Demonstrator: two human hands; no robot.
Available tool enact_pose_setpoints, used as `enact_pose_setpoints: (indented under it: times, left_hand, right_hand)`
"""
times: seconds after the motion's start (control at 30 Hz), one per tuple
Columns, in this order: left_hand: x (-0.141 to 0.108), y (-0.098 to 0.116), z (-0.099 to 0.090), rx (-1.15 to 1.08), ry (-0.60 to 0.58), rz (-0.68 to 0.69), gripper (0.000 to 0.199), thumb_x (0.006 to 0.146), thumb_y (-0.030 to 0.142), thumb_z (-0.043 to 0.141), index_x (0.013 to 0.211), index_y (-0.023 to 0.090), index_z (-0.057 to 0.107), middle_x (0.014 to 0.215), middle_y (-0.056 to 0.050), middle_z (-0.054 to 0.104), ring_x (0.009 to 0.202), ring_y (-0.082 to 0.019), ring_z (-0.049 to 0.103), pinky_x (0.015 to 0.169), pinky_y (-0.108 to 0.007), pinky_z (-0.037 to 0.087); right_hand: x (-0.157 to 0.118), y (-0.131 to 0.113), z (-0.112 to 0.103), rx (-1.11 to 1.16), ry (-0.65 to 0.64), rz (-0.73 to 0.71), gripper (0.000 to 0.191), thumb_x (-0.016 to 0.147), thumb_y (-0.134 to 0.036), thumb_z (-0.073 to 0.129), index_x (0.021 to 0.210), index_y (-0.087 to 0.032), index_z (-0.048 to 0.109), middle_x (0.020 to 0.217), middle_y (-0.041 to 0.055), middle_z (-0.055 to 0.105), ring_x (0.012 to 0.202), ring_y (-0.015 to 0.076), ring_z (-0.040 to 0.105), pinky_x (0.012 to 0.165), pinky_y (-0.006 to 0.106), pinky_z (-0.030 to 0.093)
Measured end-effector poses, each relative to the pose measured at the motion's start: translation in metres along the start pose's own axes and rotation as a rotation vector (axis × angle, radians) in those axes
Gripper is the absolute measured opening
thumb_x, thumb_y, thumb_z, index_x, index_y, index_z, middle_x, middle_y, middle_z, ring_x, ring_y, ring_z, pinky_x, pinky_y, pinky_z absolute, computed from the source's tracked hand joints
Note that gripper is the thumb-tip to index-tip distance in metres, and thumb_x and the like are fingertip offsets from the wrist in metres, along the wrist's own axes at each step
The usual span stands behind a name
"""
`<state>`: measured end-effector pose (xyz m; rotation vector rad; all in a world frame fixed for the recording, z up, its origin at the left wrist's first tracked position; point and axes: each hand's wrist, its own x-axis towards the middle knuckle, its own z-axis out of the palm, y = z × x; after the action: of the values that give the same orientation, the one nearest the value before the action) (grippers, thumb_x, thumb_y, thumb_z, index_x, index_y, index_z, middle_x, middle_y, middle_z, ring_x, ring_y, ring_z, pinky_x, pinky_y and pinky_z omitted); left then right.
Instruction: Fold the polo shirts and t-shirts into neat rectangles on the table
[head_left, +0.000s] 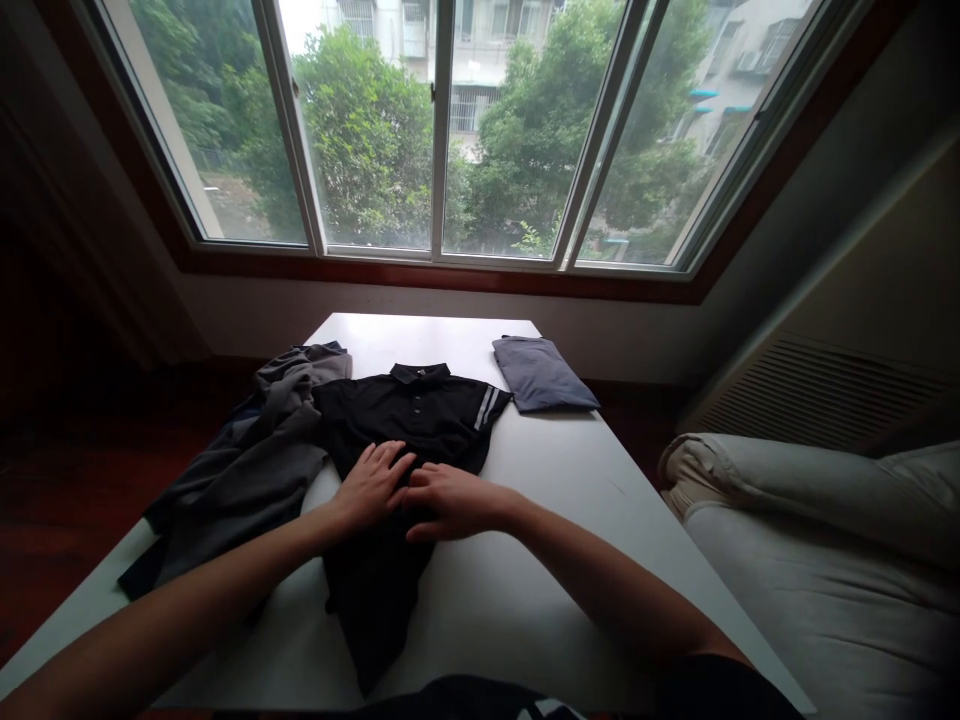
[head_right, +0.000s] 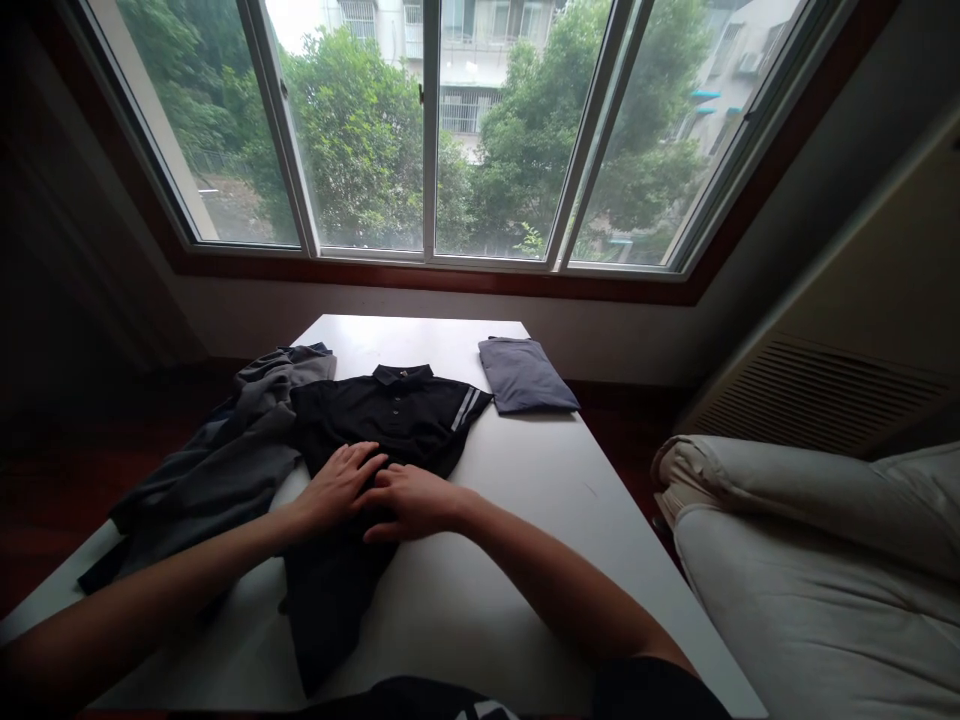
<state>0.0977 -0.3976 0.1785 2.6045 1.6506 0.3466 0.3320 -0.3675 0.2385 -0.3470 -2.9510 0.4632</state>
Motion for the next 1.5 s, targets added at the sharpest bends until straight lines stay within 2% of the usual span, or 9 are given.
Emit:
enact_pose_setpoints:
  times: [0.13, 0.3, 0.57, 0.77, 0.97, 1.13, 1.2, 1.33, 1.5]
  left_hand:
    - [-0.041, 0.019, -0.02, -0.097, -0.027, 0.135, 0.031, 0.096, 0.031, 0.059, 0.126, 0.022, 0.063, 0.149, -0.013, 0.05, 0.139, -0.031, 0.045, 0.118, -0.051, 0.036]
    - [-0.066, 0.017, -0.035, -0.229, -0.165, 0.321, 0.03, 0.088, 0.023, 0.069, 0.117, 0.028, 0.065, 0.137, -0.006, 0.058, 0.127, -0.027, 0.054, 0.124, -0.055, 0.025]
    - [-0.071, -0.017, -0.075, -0.317, -0.274, 0.266, 0.017, 0.099, 0.019, 0.052, 0.107, 0.024, 0.066, 0.12, -0.005, 0.065, 0.113, -0.02, 0.058, 0.102, -0.031, 0.047]
    - [-0.087, -0.041, -0.093, -0.367, -0.218, 0.093, 0.03, 0.098, 0.021, 0.046, 0.117, 0.025, 0.069, 0.128, -0.006, 0.067, 0.124, -0.024, 0.059, 0.11, -0.037, 0.046]
    - [-0.078, -0.034, -0.112, -0.654, -0.083, 0.011, 0.031, 0.099, 0.027, 0.042, 0.112, 0.02, 0.069, 0.134, -0.009, 0.066, 0.124, -0.026, 0.06, 0.111, -0.04, 0.045]
    - [-0.075, -0.045, -0.119, -0.788, -0.322, 0.026, 0.03, 0.095, 0.029, 0.043, 0.091, 0.018, 0.071, 0.105, -0.008, 0.074, 0.106, -0.025, 0.065, 0.1, -0.034, 0.049]
    - [-0.078, -0.048, -0.116, -0.745, -0.427, -0.005, 0.028, 0.092, 0.026, 0.044, 0.088, 0.019, 0.071, 0.097, -0.006, 0.074, 0.096, -0.023, 0.066, 0.093, -0.031, 0.05]
    - [-0.089, -0.045, -0.109, -0.575, -0.539, -0.036, 0.024, 0.082, 0.019, 0.047, 0.081, 0.02, 0.07, 0.087, -0.003, 0.071, 0.084, -0.02, 0.064, 0.084, -0.027, 0.05]
    - [-0.1, -0.045, -0.109, -0.449, -0.589, -0.075, 0.026, 0.08, 0.02, 0.046, 0.079, 0.021, 0.072, 0.082, -0.004, 0.07, 0.08, -0.02, 0.065, 0.079, -0.027, 0.052]
  right_hand:
    - [-0.016, -0.013, 0.011, -0.019, -0.156, 0.011, 0.055, 0.088, -0.045, 0.076, 0.136, -0.023, 0.06, 0.104, 0.0079, 0.073, 0.098, 0.0248, 0.066, 0.087, 0.034, 0.044]
    - [-0.049, -0.019, -0.003, 0.048, -0.19, -0.017, 0.038, 0.09, -0.04, 0.075, 0.124, -0.024, 0.065, 0.102, 0.0046, 0.069, 0.099, 0.022, 0.062, 0.088, 0.033, 0.04]
    - [-0.099, -0.031, -0.015, 0.227, -0.166, 0.095, 0.015, 0.086, -0.019, 0.071, 0.101, -0.022, 0.071, 0.103, 0.005, 0.063, 0.097, 0.0198, 0.056, 0.089, 0.033, 0.042]
    - [-0.137, -0.035, -0.01, 0.397, -0.303, 0.159, 0.017, 0.091, -0.013, 0.062, 0.094, -0.023, 0.075, 0.099, 0.0032, 0.066, 0.092, 0.0175, 0.062, 0.085, 0.03, 0.047]
    - [-0.12, -0.054, -0.006, 0.343, 0.108, 0.284, 0.028, 0.093, -0.024, 0.066, 0.12, -0.025, 0.069, 0.118, 0.0086, 0.065, 0.108, 0.022, 0.061, 0.093, 0.035, 0.051]
    - [-0.086, -0.063, 0.02, 0.218, 0.091, 0.017, 0.057, 0.09, -0.038, 0.071, 0.144, -0.028, 0.056, 0.144, 0.0106, 0.056, 0.139, 0.0307, 0.044, 0.12, 0.052, 0.028]
    - [-0.076, -0.061, 0.03, 0.145, 0.036, -0.038, 0.06, 0.09, -0.046, 0.071, 0.144, -0.026, 0.056, 0.134, 0.0112, 0.063, 0.132, 0.0302, 0.051, 0.121, 0.055, 0.021]
    - [-0.074, -0.052, 0.037, 0.141, -0.073, -0.041, 0.03, 0.095, -0.041, 0.063, 0.117, -0.022, 0.069, 0.095, 0.0055, 0.072, 0.094, 0.0203, 0.064, 0.106, 0.041, 0.039]
    - [-0.112, -0.035, 0.014, 0.419, -0.262, 0.112, 0.029, 0.099, -0.045, 0.06, 0.09, -0.02, 0.071, 0.076, -0.0008, 0.066, 0.067, 0.0117, 0.056, 0.072, 0.025, 0.043]
